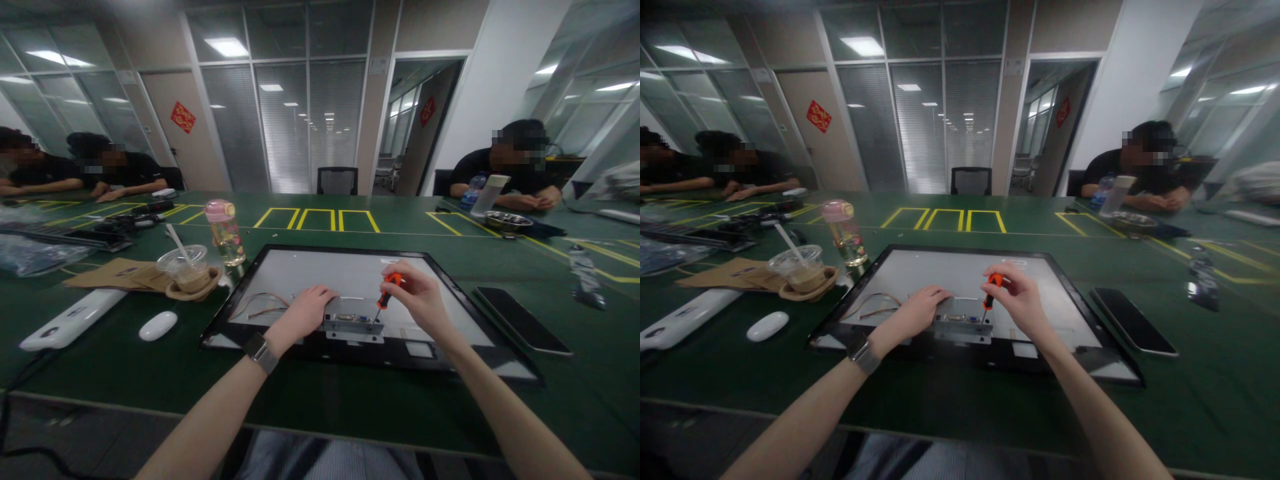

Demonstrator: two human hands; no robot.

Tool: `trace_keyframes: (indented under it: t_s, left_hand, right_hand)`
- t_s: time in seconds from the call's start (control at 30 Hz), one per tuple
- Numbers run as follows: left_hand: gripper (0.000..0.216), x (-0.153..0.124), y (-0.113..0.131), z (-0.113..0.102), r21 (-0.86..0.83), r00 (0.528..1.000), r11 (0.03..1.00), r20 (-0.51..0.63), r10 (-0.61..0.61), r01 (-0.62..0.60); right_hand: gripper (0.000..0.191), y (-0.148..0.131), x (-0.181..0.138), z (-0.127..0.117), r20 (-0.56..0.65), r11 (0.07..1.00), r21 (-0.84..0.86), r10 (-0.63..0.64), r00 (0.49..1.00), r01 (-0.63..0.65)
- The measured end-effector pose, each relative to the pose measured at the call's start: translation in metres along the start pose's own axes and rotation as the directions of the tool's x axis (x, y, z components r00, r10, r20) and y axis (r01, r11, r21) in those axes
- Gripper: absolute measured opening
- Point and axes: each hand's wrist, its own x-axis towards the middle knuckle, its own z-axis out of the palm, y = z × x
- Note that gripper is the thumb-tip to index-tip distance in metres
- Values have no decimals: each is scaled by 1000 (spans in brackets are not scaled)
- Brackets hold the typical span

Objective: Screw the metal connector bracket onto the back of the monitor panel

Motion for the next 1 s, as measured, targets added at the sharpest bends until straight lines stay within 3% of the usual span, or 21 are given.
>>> trace_keyframes:
  t_s: [0.1,0.33,0.67,0.87,1.0]
  left_hand:
    - [48,0,-1,2,3,1000,1000,-7,6,-6]
    - [49,1,-3,4,12,999,1000,-20,25,-24]
    - [48,0,-3,4,10,999,1000,-27,17,-17]
    - [49,1,-5,6,2,999,1000,-31,22,-22]
    - [48,1,-5,6,5,999,1000,-25,21,-21]
  right_hand:
    - [15,-1,-2,4,-27,998,-49,-48,998,47]
    - [28,-2,-5,3,121,996,85,19,992,-30]
    - [24,2,-2,0,51,994,75,73,996,-77]
    - [9,4,-4,2,-86,984,-132,-131,988,119]
    - [24,-2,-8,5,1,992,-79,-101,995,101]
